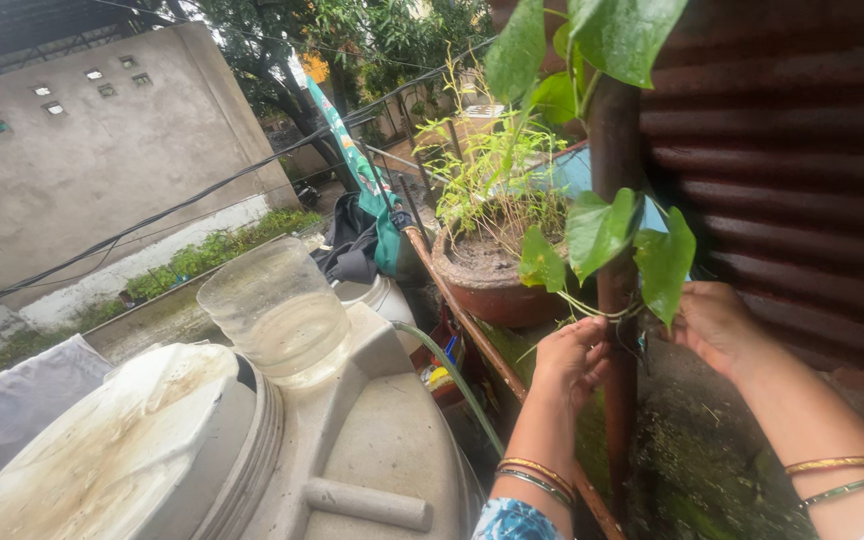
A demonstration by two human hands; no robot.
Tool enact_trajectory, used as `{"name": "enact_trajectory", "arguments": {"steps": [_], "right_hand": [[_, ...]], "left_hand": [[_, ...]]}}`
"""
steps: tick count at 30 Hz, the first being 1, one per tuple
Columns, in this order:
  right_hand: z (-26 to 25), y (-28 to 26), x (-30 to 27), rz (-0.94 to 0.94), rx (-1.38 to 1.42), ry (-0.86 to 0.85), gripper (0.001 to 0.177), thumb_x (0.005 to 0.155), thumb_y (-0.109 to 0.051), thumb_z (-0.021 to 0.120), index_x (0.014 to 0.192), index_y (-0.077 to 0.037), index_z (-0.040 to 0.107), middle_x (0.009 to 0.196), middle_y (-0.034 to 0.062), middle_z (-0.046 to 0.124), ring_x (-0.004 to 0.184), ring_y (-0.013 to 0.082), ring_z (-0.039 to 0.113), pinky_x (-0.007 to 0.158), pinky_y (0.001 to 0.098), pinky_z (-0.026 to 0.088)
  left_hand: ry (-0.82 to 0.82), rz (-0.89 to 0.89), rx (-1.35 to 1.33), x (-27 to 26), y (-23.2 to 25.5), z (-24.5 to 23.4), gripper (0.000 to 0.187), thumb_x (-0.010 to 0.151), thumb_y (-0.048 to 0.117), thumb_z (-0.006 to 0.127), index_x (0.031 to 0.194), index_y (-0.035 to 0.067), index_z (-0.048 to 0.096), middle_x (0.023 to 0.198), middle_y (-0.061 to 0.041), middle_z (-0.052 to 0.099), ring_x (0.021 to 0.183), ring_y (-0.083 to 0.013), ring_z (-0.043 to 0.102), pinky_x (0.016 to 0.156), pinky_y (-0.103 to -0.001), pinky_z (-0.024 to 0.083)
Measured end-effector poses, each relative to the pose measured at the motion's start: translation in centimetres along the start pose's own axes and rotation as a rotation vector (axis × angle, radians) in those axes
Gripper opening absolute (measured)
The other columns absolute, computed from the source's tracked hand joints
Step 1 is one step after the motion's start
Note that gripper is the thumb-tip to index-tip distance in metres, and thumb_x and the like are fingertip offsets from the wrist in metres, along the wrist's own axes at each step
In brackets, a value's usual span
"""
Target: The person removes weeds from a potted plant by hand, pulling them out of the soil. They then pick up a plastic bottle and pour liquid onto the soil in the pot.
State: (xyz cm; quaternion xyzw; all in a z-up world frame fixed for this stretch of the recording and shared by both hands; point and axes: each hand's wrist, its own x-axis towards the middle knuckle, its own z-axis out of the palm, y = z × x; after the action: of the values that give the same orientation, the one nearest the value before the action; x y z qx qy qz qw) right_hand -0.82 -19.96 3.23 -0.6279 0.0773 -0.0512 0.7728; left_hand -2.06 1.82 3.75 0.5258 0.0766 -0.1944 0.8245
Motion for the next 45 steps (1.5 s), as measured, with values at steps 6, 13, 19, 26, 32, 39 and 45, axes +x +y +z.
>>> {"name": "enact_trajectory", "arguments": {"steps": [6, 13, 19, 26, 32, 39, 45], "right_hand": [[-0.3, -2.5, -0.2, 0.028, -0.005, -0.025, 0.018, 0.099, -0.018, 0.062, 0.107, -0.004, 0.068, 0.093, 0.0059, 0.071, 0.079, 0.0155, 0.064, 0.071, 0.0351, 0.053], [-1.2, -2.8, 1.6, -0.128, -0.216, -0.161, 0.025, 0.109, -0.029, 0.057, 0.112, -0.006, 0.066, 0.093, 0.0090, 0.061, 0.076, 0.0211, 0.055, 0.062, 0.0420, 0.044], [-1.0, -10.6, -1.2, 0.062, -1.171, 0.010, 0.033, 0.088, -0.026, 0.073, 0.117, -0.013, 0.082, 0.105, 0.0092, 0.080, 0.092, 0.0288, 0.077, 0.087, 0.0438, 0.063], [9.1, -15.3, -10.5, 0.000, -1.494, -0.172, 0.032, 0.081, -0.039, 0.083, 0.102, -0.014, 0.084, 0.092, 0.0112, 0.084, 0.087, 0.0213, 0.079, 0.085, 0.0366, 0.060], [16.8, -7.4, -7.2, -0.373, -1.327, -0.316, 0.036, 0.081, -0.024, 0.074, 0.114, -0.010, 0.075, 0.107, 0.0136, 0.076, 0.103, 0.0284, 0.074, 0.094, 0.0392, 0.056], [19.6, -5.1, 0.7, -0.699, -1.120, -0.041, 0.052, 0.079, -0.003, 0.064, 0.132, -0.003, 0.063, 0.130, 0.0231, 0.063, 0.121, 0.0400, 0.060, 0.104, 0.0441, 0.048], [18.0, -2.8, 8.5, -0.747, -0.984, 0.083, 0.044, 0.077, 0.000, 0.062, 0.119, -0.007, 0.074, 0.118, 0.0223, 0.071, 0.112, 0.0397, 0.067, 0.101, 0.0446, 0.052]], "left_hand": [[0.067, 0.385, 0.245, 1.7, 2.7, 0.8, 0.028, 0.086, 0.008, 0.078, 0.112, 0.006, 0.067, 0.093, -0.002, 0.070, 0.075, -0.0102, 0.066, 0.062, -0.027, 0.053], [-0.044, 0.310, 0.219, 0.9, 3.5, 1.7, 0.025, 0.089, 0.008, 0.074, 0.113, 0.005, 0.068, 0.091, -0.001, 0.070, 0.074, -0.0090, 0.066, 0.062, -0.025, 0.053], [0.078, 0.335, 0.279, 1.5, 4.6, 0.3, 0.026, 0.087, 0.013, 0.072, 0.111, 0.005, 0.077, 0.084, 0.000, 0.068, 0.071, -0.0091, 0.056, 0.062, -0.026, 0.043], [0.198, 0.385, 0.270, 3.6, 5.3, -3.5, 0.029, 0.086, 0.012, 0.071, 0.113, 0.003, 0.076, 0.093, 0.001, 0.073, 0.083, -0.0063, 0.063, 0.077, -0.023, 0.049], [0.318, 0.443, 0.275, 3.5, 7.0, -6.8, 0.030, 0.085, 0.012, 0.069, 0.113, 0.006, 0.077, 0.091, -0.003, 0.073, 0.076, -0.0100, 0.061, 0.072, -0.028, 0.050], [0.535, 0.649, 0.583, 3.0, 12.8, -8.2, 0.032, 0.083, 0.012, 0.064, 0.113, 0.014, 0.078, 0.100, -0.015, 0.076, 0.088, -0.0227, 0.072, 0.083, -0.034, 0.054], [0.634, 0.919, 0.719, 5.5, 14.1, -9.9, 0.031, 0.081, 0.009, 0.067, 0.108, 0.010, 0.080, 0.113, -0.020, 0.073, 0.107, -0.0333, 0.068, 0.093, -0.040, 0.051]]}}
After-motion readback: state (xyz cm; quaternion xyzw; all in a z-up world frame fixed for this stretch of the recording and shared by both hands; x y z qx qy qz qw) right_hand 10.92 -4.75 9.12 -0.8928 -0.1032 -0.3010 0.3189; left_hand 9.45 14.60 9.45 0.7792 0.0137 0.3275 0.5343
